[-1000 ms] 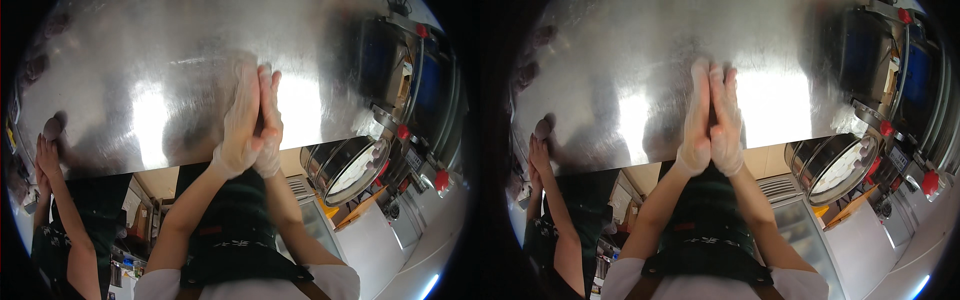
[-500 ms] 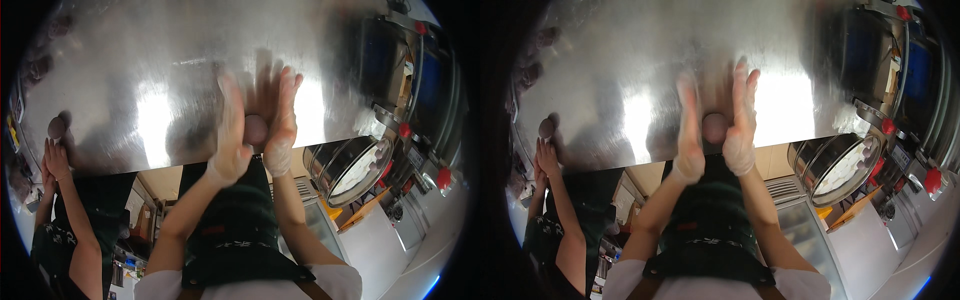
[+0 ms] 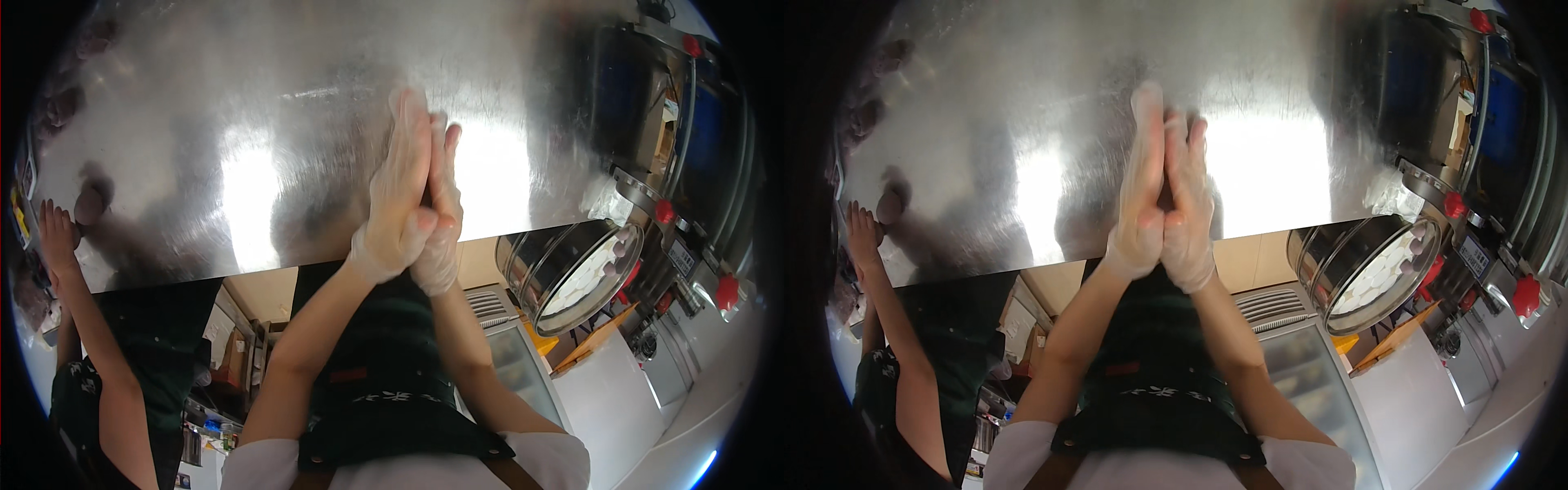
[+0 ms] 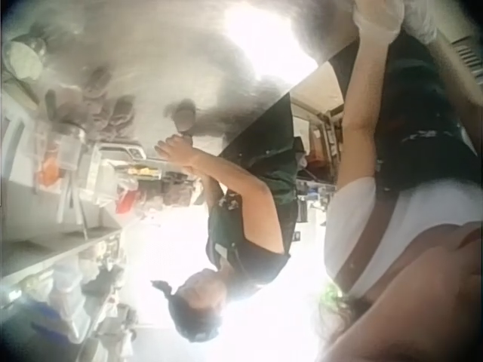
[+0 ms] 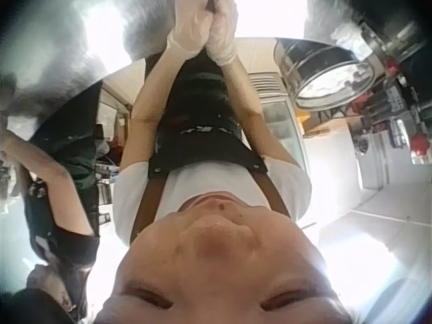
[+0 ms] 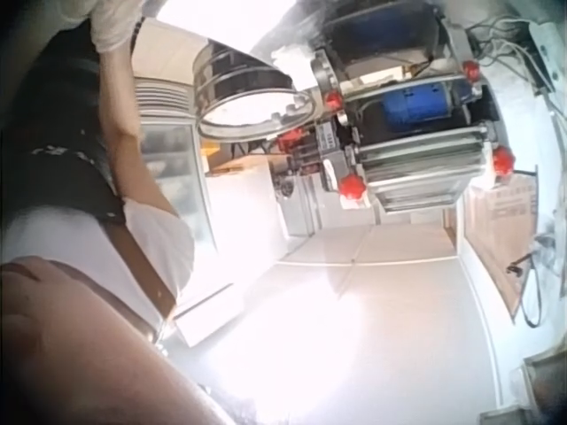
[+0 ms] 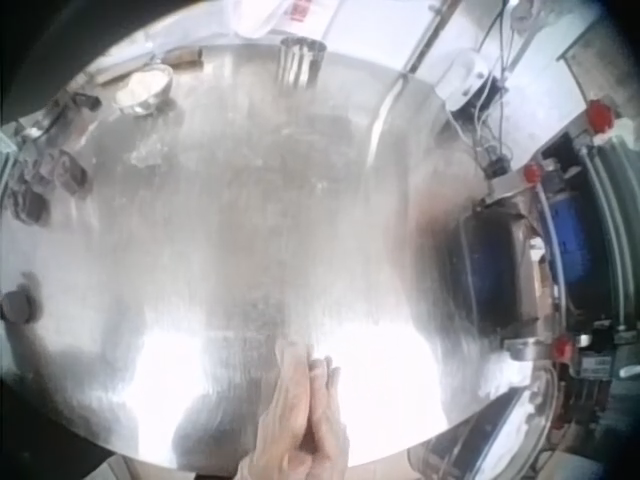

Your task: Rolling dough into buns and placing them into a steamer tray.

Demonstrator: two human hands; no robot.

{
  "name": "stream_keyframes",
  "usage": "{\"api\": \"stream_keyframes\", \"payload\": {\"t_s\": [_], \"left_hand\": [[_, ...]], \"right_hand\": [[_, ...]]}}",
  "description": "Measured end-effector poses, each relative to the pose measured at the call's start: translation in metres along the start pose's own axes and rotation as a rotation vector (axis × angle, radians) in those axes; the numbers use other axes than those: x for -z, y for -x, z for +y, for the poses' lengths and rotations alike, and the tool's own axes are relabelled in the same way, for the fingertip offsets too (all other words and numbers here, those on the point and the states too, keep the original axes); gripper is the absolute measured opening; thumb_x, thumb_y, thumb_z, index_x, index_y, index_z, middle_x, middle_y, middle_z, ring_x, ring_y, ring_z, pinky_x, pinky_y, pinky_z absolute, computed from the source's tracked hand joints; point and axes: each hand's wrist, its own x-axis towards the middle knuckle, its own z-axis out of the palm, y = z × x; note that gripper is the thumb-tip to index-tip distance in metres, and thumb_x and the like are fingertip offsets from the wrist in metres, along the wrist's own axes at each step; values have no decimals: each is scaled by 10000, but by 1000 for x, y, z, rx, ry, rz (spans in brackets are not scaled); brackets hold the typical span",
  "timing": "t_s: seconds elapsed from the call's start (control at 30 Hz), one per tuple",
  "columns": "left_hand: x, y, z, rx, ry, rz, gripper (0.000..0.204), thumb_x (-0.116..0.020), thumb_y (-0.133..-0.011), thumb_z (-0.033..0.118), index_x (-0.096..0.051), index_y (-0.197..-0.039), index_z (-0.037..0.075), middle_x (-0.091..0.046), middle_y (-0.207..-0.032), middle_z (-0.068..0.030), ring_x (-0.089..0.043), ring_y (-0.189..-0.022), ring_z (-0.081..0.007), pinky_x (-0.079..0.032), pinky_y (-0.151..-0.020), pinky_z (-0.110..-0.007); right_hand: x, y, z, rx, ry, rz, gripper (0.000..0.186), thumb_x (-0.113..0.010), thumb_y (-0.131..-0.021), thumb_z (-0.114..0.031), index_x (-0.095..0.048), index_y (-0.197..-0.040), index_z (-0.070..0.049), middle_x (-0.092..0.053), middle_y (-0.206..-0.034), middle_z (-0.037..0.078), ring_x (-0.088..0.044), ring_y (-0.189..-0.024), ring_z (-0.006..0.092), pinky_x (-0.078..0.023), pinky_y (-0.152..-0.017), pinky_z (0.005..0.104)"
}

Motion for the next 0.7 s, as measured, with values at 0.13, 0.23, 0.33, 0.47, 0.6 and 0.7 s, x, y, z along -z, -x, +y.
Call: {"api": "stream_keyframes", "payload": {"t_s": [0.13,0.23,0.33,0.47,0.6,0.7], "left_hand": [[-10,0,10,83,-24,156,1007,-261,-950,707,-175,-1480,-145,-213,-1528,-360,-250,-1421,-493,-239,-1162,-475],[-6,-1,10,56,-115,252,1042,-242,-934,733,-155,-1480,-151,-198,-1528,-367,-228,-1424,-504,-218,-1170,-470],[2,2,10,350,227,-155,1134,-167,-877,814,65,-1496,-108,58,-1596,-280,-33,-1489,-404,-113,-1199,-427],[9,6,7,170,231,-162,1157,-152,-865,831,121,-1493,-102,115,-1610,-258,25,-1502,-369,-80,-1209,-415],[6,6,5,129,138,-5,1077,-192,-919,759,46,-1506,-112,58,-1612,-272,16,-1504,-390,-50,-1209,-443],[2,6,3,349,280,-162,1171,-197,-864,831,135,-1490,-101,128,-1615,-237,103,-1499,-344,-15,-1211,-437]], "right_hand": [[4,-3,0,38,18,50,1052,-128,-898,-794,-257,-1511,52,-224,-1587,245,-41,-1491,444,-78,-1205,497],[5,-1,-8,-63,-11,49,1044,-125,-903,-787,-265,-1509,53,-225,-1585,248,-38,-1493,438,-73,-1207,493],[4,-4,-10,-121,-45,-26,1037,-122,-908,-780,-273,-1506,54,-226,-1584,251,-36,-1495,432,-69,-1209,489],[5,-6,-1,121,-44,2,1080,-133,-882,-815,-238,-1517,51,-208,-1593,244,-19,-1494,437,-69,-1203,502],[3,13,10,-6,-11,-73,1085,-134,-872,-824,-211,-1530,35,-191,-1602,232,-23,-1492,442,-77,-1201,508],[0,21,19,58,2,-9,1082,-129,-872,-823,-207,-1532,30,-198,-1601,226,-30,-1490,449,-69,-1201,512]]}}
